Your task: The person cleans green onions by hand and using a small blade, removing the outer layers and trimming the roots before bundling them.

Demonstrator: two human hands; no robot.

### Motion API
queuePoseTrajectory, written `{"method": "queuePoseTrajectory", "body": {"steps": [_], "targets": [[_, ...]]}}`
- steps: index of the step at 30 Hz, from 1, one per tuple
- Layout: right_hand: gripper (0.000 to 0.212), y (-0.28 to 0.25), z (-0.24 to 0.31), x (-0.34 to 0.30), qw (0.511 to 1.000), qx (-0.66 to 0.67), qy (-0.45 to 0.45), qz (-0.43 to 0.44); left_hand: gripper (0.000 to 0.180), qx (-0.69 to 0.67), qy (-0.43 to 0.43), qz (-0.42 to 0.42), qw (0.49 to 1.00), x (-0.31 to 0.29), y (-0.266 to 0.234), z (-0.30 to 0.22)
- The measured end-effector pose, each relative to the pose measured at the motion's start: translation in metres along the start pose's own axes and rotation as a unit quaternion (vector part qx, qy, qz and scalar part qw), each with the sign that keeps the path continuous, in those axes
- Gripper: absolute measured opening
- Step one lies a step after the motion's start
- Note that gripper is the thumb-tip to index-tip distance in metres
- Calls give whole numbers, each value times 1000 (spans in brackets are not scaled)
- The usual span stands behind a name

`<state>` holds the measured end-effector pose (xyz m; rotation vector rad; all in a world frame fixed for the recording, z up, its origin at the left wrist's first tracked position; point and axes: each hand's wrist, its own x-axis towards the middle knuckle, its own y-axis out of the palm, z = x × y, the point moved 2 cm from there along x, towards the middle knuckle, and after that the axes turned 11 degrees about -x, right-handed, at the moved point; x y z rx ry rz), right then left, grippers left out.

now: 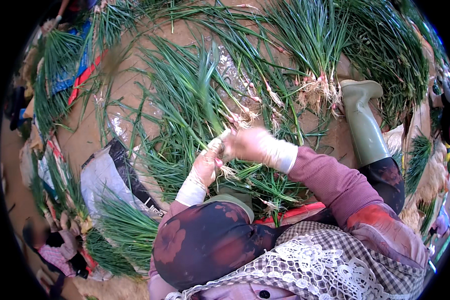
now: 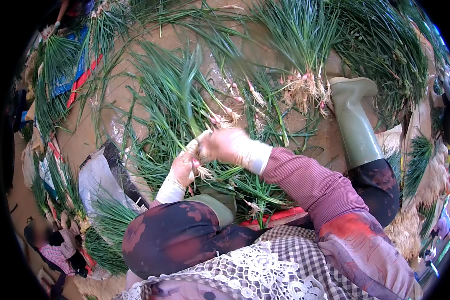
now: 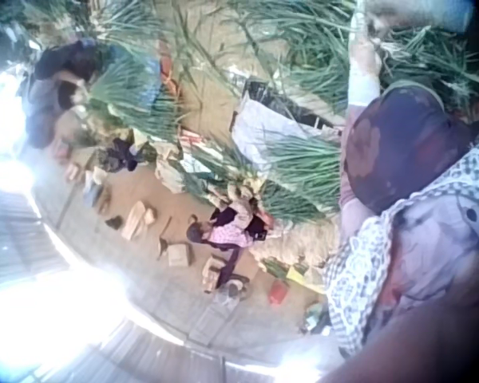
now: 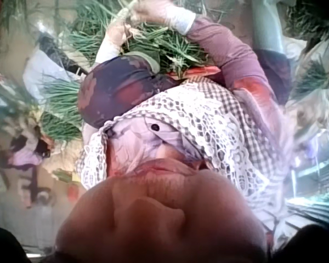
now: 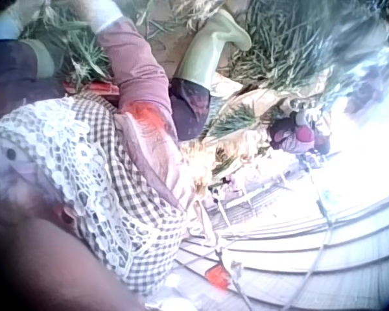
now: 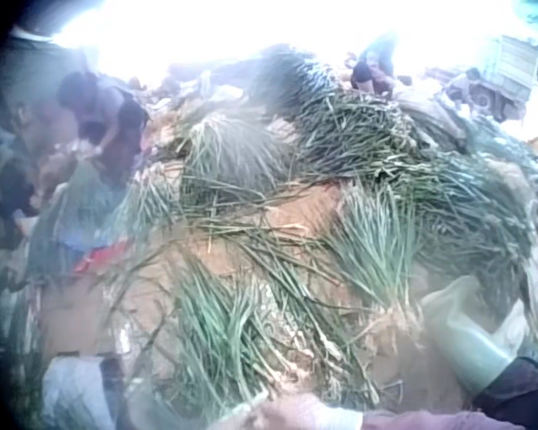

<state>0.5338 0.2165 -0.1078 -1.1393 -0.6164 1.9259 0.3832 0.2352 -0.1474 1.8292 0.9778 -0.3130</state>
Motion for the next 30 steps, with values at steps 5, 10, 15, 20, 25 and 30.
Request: {"method": "queuePoseTrajectory", "body": {"steps": [5, 10, 15, 20, 25, 30], "targets": [[31, 13, -56, 30, 925, 230, 171, -249, 35, -29, 47, 19, 998, -6, -3, -23], [19, 25, -91, 66, 975, -6, 209, -79, 28, -92, 197, -73, 973, -22, 12, -58], [20, 0, -108, 36, 738, 650, 23, -180, 32, -186, 122, -62, 973, -25, -15, -51], [19, 25, -88, 15, 802, 571, 60, -161, 27, -161, 12, -65, 985, -14, -19, -16], [34, 53, -29, 16, 917, 288, 21, -274, 37, -80, 14, -40, 996, -12, -9, -15], [25, 39, -26, 34, 932, 274, 62, -229, 22, 5, 40, -9, 999, -12, -35, -17]]}}
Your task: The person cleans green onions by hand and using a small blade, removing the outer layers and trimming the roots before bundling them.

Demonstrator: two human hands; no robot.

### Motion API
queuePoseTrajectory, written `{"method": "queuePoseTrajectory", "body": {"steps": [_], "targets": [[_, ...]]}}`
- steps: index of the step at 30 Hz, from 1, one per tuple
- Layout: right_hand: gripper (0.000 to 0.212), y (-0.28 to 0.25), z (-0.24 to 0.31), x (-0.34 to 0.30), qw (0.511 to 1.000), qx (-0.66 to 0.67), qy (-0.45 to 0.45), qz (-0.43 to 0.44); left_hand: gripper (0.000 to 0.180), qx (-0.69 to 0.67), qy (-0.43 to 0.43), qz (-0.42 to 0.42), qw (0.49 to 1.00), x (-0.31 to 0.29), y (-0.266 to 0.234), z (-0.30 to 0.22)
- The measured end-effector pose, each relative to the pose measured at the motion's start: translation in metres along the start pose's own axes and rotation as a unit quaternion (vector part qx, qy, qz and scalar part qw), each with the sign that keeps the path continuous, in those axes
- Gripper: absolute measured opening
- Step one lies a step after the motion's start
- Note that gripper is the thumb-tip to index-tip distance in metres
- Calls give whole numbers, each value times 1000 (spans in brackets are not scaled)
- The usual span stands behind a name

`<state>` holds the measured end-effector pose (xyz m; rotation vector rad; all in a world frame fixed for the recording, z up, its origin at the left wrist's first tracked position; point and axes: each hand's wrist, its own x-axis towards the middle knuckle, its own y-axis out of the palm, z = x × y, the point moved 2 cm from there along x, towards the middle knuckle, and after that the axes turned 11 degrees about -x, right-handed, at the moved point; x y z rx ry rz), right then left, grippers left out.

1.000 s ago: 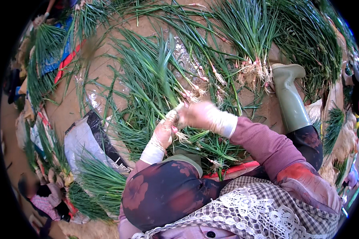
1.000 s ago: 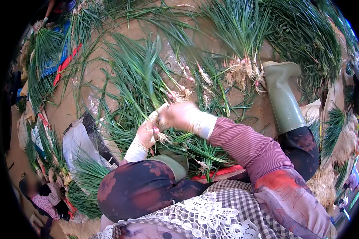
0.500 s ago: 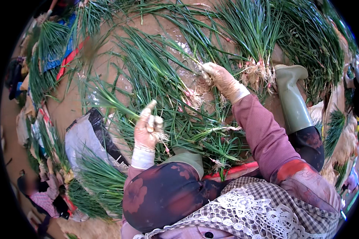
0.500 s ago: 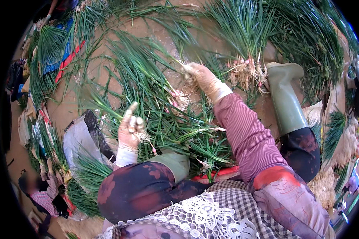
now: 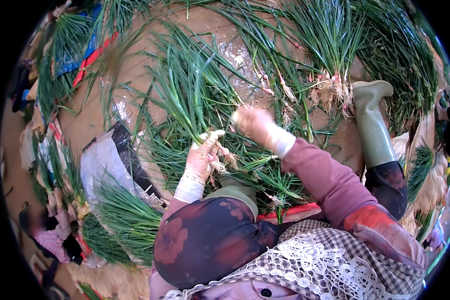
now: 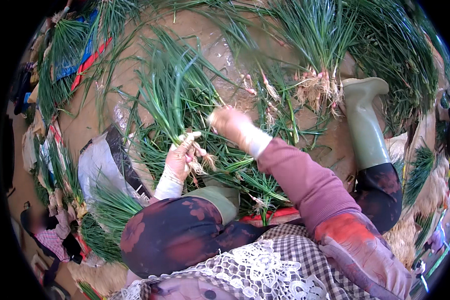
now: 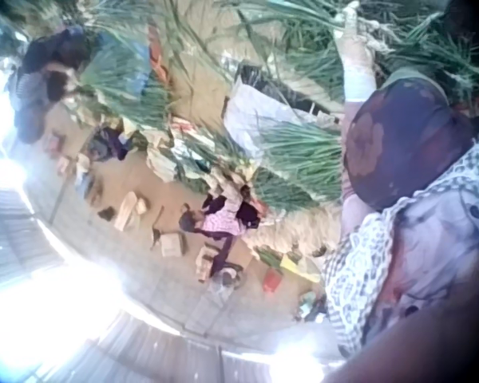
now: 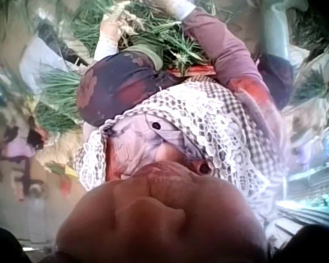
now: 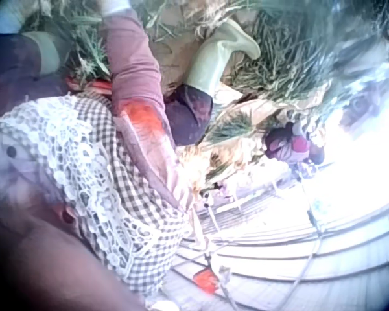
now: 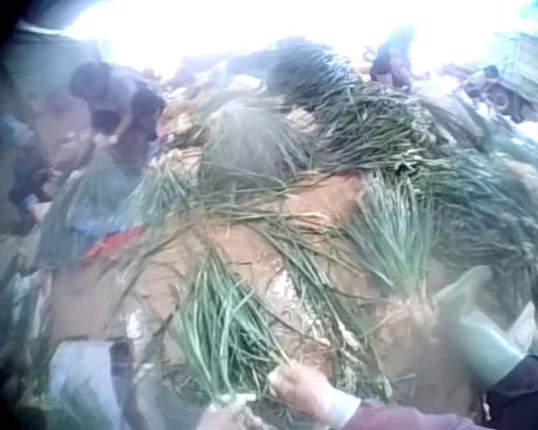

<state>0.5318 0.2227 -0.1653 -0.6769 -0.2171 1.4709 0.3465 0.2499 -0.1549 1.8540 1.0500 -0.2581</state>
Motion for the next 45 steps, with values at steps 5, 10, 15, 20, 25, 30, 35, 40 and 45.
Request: {"method": "queuePoseTrajectory", "body": {"steps": [5, 10, 15, 20, 25, 30, 35, 40, 45], "targets": [[85, 14, 3, 38, 905, -384, 174, 56, 26, -80, 66, -36, 994, 3, 0, -1], [72, 13, -11, 49, 934, -316, 159, 48, 33, -92, 36, -86, 991, 3, -24, 22], [41, -68, -36, 55, 960, -233, 156, 0, 30, -102, 71, -169, 978, -9, -69, 24], [36, -130, 31, 35, 941, -308, 72, -123, 31, -71, 93, -173, 978, -17, -83, 22], [61, -127, 35, 24, 827, -525, -130, -155, 28, -76, 111, -205, 970, -26, -91, 17], [44, -65, -7, -33, 808, -407, 27, 426, 23, -87, 167, -171, 967, -14, -53, -14], [30, -77, -34, -22, 902, -327, 54, 276, 21, -123, 253, -117, 952, -13, 16, -49], [21, -94, -13, 25, 968, -238, 69, -50, 30, -266, 3, 20, 964, 17, 25, -21], [23, -51, -41, 64, 896, -430, 109, 26, 28, -174, -106, 41, 978, 22, 35, 15]]}}
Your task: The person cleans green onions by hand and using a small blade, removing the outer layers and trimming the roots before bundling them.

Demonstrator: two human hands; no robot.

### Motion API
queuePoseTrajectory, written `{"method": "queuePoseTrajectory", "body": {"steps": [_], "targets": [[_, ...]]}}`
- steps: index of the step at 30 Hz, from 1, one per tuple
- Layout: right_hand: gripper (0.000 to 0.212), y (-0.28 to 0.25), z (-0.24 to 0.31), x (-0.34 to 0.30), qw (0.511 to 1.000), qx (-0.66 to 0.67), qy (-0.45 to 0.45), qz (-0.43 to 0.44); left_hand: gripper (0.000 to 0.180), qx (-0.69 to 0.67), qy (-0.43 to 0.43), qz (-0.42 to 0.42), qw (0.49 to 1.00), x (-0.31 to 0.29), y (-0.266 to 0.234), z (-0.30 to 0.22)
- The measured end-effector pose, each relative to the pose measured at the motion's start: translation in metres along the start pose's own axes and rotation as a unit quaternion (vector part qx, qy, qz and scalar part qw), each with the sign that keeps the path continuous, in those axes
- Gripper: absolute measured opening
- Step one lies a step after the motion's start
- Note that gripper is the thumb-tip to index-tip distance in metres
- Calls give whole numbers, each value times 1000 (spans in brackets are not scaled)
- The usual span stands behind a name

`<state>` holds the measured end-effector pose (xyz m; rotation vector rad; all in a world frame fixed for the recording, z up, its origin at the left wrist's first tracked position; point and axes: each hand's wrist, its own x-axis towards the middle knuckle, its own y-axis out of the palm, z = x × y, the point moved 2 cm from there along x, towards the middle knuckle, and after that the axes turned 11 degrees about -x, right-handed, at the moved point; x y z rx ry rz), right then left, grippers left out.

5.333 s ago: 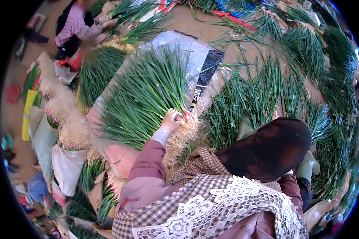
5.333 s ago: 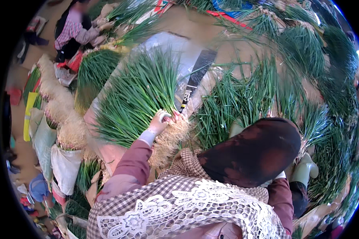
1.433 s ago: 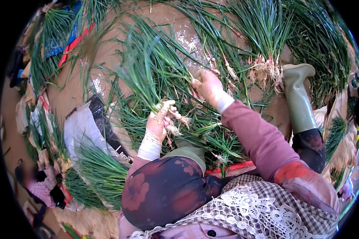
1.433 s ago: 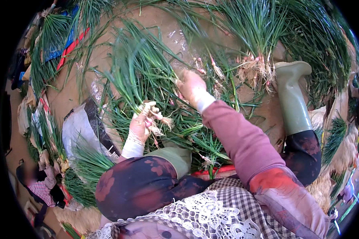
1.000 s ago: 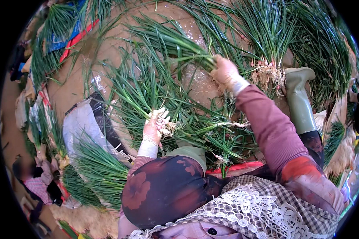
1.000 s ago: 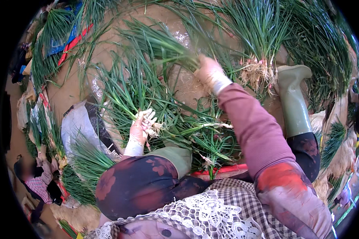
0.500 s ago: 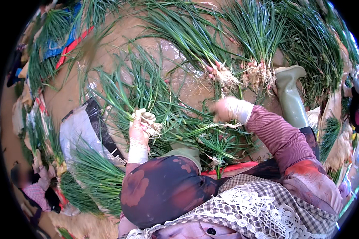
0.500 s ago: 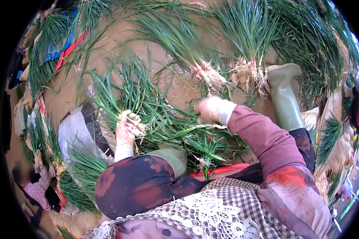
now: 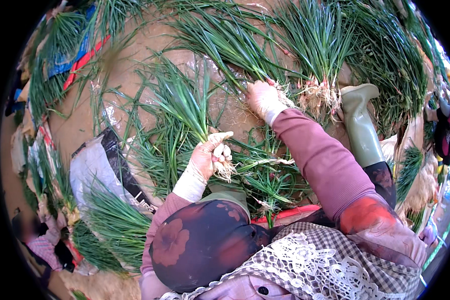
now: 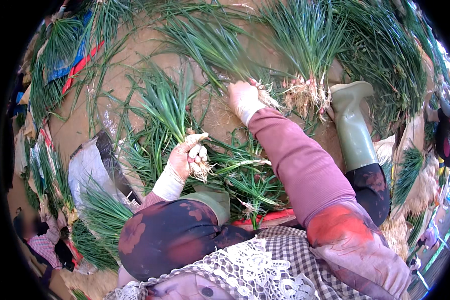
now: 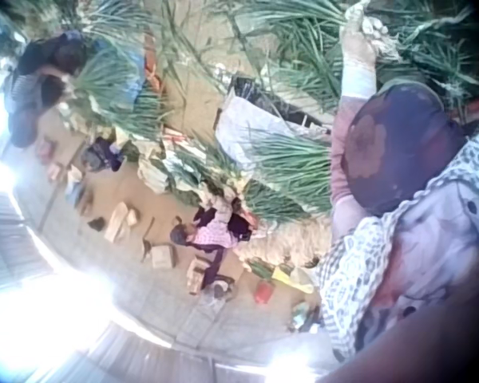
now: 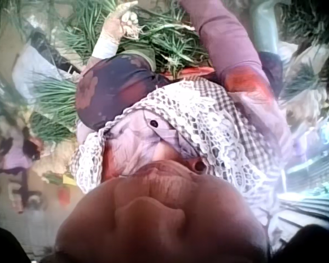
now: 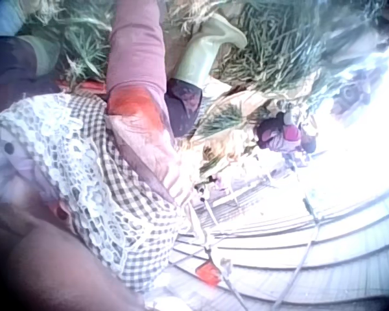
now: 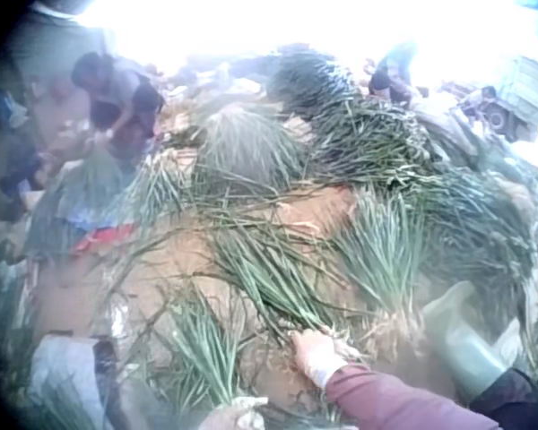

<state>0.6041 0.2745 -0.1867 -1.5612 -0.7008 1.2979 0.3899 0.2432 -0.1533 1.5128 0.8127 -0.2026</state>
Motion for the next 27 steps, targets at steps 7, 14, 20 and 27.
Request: {"method": "queuePoseTrajectory", "body": {"steps": [7, 14, 20, 27], "targets": [[23, -15, 45, -74, 948, 290, -128, 8, 34, 29, 109, -169, 979, 1, 2, -5], [22, -43, 1, -45, 965, 177, -18, -191, 28, 51, 166, -52, 983, -20, 1, -21], [20, -13, 5, -28, 995, -37, -85, -40, 36, -37, 144, -2, 989, -22, 10, -37], [31, -37, -32, -13, 985, 6, 66, -161, 46, -39, 46, -75, 995, -19, 0, -11]]}}
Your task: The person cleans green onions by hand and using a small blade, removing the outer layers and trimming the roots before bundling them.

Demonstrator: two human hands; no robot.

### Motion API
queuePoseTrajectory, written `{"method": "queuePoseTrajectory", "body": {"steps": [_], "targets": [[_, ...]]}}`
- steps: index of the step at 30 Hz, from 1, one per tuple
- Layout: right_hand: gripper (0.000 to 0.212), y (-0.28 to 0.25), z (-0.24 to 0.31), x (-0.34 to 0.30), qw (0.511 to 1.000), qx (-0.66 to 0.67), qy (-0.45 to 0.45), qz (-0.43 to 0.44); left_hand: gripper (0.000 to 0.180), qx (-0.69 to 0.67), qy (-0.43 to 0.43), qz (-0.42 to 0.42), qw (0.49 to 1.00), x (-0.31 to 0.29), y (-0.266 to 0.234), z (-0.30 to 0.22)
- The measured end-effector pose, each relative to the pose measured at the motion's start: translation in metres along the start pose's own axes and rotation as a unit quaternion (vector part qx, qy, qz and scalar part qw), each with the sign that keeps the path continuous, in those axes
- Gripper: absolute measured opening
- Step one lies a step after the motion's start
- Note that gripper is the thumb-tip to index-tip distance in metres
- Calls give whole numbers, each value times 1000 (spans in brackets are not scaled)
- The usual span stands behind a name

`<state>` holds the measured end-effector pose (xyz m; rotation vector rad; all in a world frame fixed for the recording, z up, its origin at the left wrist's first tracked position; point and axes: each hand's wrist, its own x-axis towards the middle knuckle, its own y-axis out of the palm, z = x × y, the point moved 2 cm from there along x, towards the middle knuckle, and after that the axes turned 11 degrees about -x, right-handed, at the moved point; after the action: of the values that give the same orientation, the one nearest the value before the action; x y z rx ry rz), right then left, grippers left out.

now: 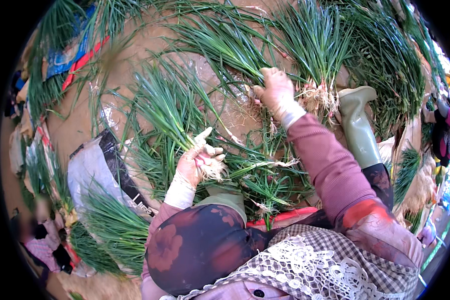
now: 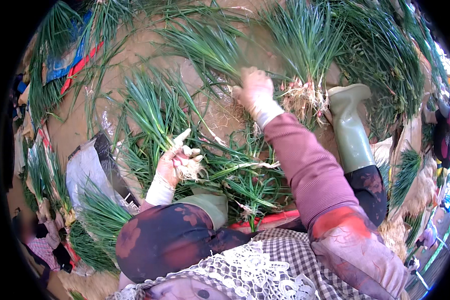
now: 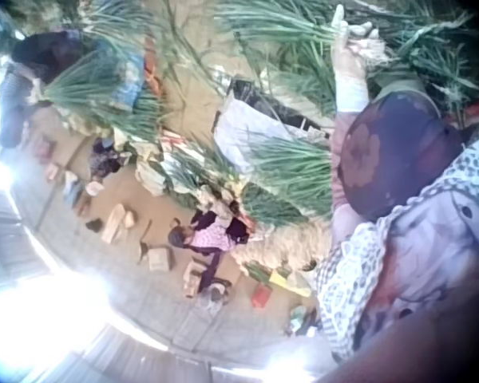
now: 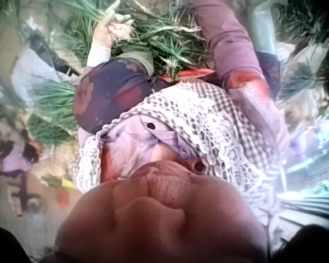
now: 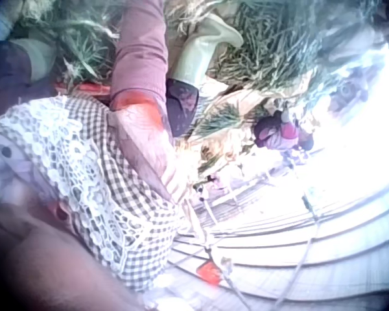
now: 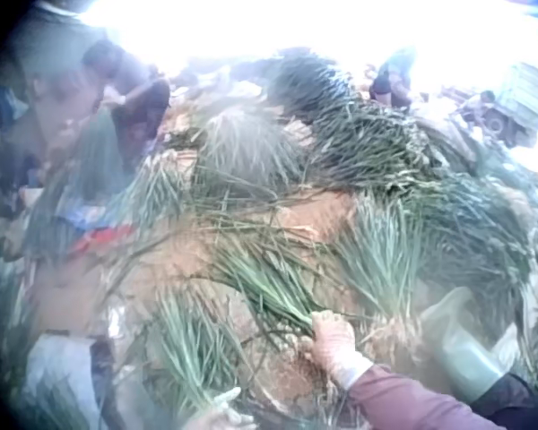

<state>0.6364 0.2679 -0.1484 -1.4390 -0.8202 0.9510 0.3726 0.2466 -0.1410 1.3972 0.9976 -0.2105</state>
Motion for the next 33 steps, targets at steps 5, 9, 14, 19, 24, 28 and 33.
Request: {"method": "queuePoseTrajectory", "body": {"steps": [5, 9, 14, 19, 24, 28, 33], "targets": [[21, -32, -14, 7, 980, 105, -24, 166, 31, 15, -62, 9, 998, 2, -23, 7], [27, -18, 9, -31, 936, 291, -72, 186, 32, 73, -49, 9, 996, 6, -11, 3], [27, -42, 70, -97, 883, 176, -363, 239, 24, 168, -20, -44, 985, 12, -11, 14], [27, -2, -5, -9, 987, 160, 23, 17, 19, 180, 129, 49, 974, -10, 16, -2], [23, 2, -21, 11, 961, 184, 32, 202, 28, 38, 158, 109, 981, -1, 14, -14], [15, -17, 26, -42, 953, 283, -42, 103, 42, -14, -26, 143, 989, 10, -24, -3], [28, -24, 64, -95, 907, 238, -288, 195, 34, 63, -30, 19, 997, 14, -23, 13]]}}
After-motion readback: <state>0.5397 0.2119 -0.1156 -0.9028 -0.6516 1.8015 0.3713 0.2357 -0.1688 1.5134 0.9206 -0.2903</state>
